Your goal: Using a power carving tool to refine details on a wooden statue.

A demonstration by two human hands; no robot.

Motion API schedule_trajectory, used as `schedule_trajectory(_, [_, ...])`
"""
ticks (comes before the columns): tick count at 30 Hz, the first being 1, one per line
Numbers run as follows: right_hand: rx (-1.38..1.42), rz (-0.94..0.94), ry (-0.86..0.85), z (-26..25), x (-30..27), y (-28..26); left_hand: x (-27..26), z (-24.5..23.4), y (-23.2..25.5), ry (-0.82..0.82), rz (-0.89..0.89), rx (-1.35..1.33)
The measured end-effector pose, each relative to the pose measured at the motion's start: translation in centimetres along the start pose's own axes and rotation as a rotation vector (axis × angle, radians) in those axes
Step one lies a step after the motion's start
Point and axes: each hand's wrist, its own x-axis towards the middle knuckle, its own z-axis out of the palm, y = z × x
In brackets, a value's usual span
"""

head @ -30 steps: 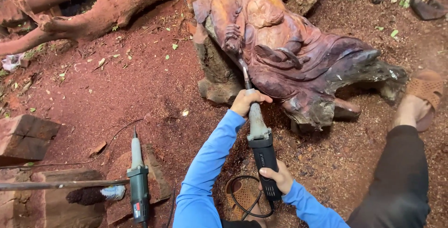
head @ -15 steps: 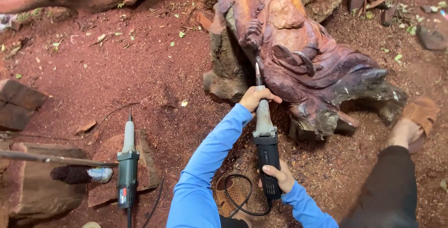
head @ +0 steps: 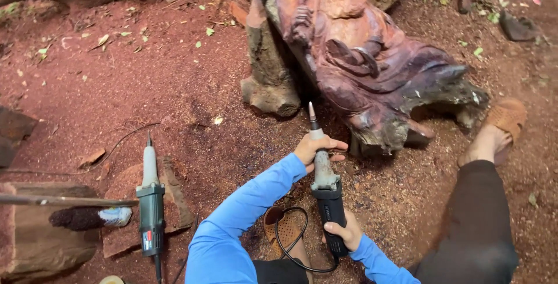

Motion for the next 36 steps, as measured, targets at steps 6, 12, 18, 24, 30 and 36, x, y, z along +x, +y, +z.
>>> schedule_trajectory(6, [0.000,-0.058,-0.086,-0.2,-1.5,-0.3,-0.7,0.5,-1.5,0.036,-0.047,-0.043])
schedule_trajectory(12, [0.133,-0.021,-0.106,-1.7,-3.1,1.0,-1.7,2.4,-3.5,0.031,-0.083,0.032])
schedule_trajectory(18, [0.043,-0.064,-0.138,-3.0,-4.8,0.6,-2.1,5.4,-4.8,0.145,-0.115,0.115])
schedule_trajectory(24, [0.137,-0.319,-0.349,-5.3,-9.5,-4.4,-0.8,12.2,-2.3,0.228,-0.183,0.230])
schedule_trajectory(30, [0.311,-0.374,-0.177,-11.0,-13.1,-12.4,5.7,17.1,-0.4,0.255,0.028,-0.016])
schedule_trajectory(36, [-0.307,-0.115,0.208,-12.3,-12.2,-25.2,9.2,16.8,1.9,0.638,0.084,-0.032])
